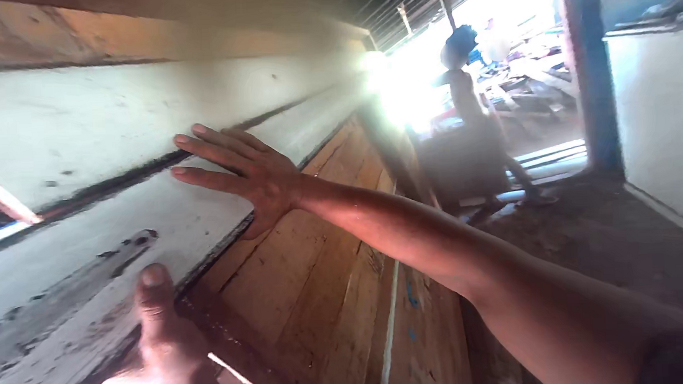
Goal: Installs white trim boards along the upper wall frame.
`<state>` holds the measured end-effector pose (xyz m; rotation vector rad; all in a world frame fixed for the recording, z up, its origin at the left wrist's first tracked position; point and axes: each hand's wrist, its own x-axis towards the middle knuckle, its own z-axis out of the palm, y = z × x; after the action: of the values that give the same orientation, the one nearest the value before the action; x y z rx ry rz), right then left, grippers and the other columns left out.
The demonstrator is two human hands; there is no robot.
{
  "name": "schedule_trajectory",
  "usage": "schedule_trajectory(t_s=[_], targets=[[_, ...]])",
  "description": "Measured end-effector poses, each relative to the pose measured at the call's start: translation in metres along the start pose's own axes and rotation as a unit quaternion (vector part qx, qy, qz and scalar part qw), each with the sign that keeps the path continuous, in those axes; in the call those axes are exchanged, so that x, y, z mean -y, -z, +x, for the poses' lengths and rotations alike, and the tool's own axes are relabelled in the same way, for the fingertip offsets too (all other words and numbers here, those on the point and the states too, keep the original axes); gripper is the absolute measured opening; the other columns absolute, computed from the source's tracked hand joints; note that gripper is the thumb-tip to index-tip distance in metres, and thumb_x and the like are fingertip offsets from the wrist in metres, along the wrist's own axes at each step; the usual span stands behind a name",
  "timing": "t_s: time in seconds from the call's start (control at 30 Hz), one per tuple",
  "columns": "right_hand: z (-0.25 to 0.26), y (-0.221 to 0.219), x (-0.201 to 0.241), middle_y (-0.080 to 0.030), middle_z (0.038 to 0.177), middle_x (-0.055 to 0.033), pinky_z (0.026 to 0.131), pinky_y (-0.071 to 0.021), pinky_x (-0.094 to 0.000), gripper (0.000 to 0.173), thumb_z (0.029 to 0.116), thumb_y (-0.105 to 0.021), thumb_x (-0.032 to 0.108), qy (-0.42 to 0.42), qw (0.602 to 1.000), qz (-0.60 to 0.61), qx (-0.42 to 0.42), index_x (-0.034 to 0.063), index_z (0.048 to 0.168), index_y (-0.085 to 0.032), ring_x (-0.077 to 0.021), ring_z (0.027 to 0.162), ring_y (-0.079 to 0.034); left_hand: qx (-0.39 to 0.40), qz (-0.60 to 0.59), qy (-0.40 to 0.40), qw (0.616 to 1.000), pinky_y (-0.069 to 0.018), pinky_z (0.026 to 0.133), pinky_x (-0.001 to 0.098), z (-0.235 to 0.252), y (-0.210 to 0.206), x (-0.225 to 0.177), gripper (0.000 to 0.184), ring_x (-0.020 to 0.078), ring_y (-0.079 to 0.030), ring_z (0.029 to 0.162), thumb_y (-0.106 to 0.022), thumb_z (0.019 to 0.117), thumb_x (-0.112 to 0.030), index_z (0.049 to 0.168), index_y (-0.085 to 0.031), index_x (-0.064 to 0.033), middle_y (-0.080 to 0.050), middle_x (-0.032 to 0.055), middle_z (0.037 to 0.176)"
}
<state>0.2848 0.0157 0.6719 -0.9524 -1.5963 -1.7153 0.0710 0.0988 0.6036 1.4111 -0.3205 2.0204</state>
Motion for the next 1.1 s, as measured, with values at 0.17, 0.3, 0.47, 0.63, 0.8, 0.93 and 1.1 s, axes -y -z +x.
schedule_trajectory(t_s=[0.17,0.3,0.47,0.63,0.8,0.93,1.1], targets=[[-0.003,-0.007,-0.007,-0.042,0.161,-0.0178,0.124,-0.0260,-0.0568,0.115,0.0554,-0.074,0.082,0.014,1.000,-0.015,-0.014,0.0254,0.153,-0.051,-0.0392,0.152,-0.031,-0.010,-0.038,-0.027,0.999,-0.0619,0.095,0.0337,0.003,-0.003,0.005,0.048,0.0113,-0.074,0.098,-0.080,0.0831,-0.005,0.119,-0.052,0.0072,-0.076,0.0009,0.100],[-0.005,-0.010,-0.009,-0.043,0.160,-0.0188,0.124,-0.0272,-0.0568,0.112,0.0561,-0.073,0.083,0.018,0.999,-0.018,-0.027,0.0258,0.151,-0.053,-0.0395,0.152,-0.032,-0.012,-0.035,-0.030,0.999,-0.0617,0.096,0.0347,0.003,-0.002,0.009,0.051,0.0128,-0.074,0.100,-0.081,0.0828,-0.006,0.121,-0.051,0.0085,-0.075,0.0034,0.102],[-0.005,-0.009,-0.006,-0.041,0.161,-0.0166,0.124,-0.0257,-0.0578,0.114,0.0554,-0.073,0.084,0.000,1.000,-0.024,-0.006,0.0286,0.152,-0.050,-0.0387,0.153,-0.030,-0.013,-0.028,-0.021,0.999,-0.0607,0.098,0.0355,0.002,-0.001,0.004,0.049,0.0133,-0.073,0.102,-0.080,0.0842,-0.004,0.121,-0.051,0.0109,-0.075,0.0045,0.103],[-0.005,-0.003,-0.001,-0.041,0.162,-0.0158,0.125,-0.0247,-0.0563,0.109,0.0599,-0.072,0.081,-0.014,1.000,-0.015,0.004,0.0273,0.153,-0.051,-0.0374,0.153,-0.030,-0.007,0.019,-0.002,1.000,-0.0594,0.098,0.0303,-0.001,-0.002,-0.001,0.042,0.0091,-0.073,0.102,-0.075,0.0901,-0.007,0.119,-0.053,0.0151,-0.075,0.0050,0.102],[-0.002,-0.003,0.001,-0.042,0.161,-0.0157,0.124,-0.0263,-0.0546,0.108,0.0601,-0.073,0.079,-0.012,1.000,-0.008,0.002,0.0251,0.152,-0.052,-0.0381,0.153,-0.031,-0.016,0.028,0.002,0.999,-0.0588,0.097,0.0273,-0.001,-0.002,-0.003,0.034,0.0075,-0.073,0.099,-0.071,0.0914,-0.003,0.115,-0.054,0.0159,-0.075,0.0054,0.097],[-0.001,-0.002,0.003,-0.043,0.160,-0.0165,0.124,-0.0265,-0.0551,0.106,0.0609,-0.073,0.077,-0.014,1.000,-0.001,-0.003,0.0231,0.151,-0.054,-0.0379,0.152,-0.032,-0.013,0.024,0.011,1.000,-0.0595,0.096,0.0277,0.000,-0.001,-0.001,0.031,0.0086,-0.073,0.099,-0.069,0.0924,-0.002,0.113,-0.056,0.0170,-0.075,0.0075,0.097],[-0.002,-0.003,0.001,-0.042,0.160,-0.0180,0.124,-0.0275,-0.0546,0.108,0.0601,-0.075,0.077,-0.012,1.000,-0.003,0.003,0.0237,0.151,-0.053,-0.0388,0.152,-0.031,-0.009,0.027,0.017,0.999,-0.0587,0.096,0.0264,0.000,0.000,0.000,0.025,0.0076,-0.073,0.099,-0.066,0.0943,-0.002,0.110,-0.058,0.0159,-0.075,0.0063,0.096]])
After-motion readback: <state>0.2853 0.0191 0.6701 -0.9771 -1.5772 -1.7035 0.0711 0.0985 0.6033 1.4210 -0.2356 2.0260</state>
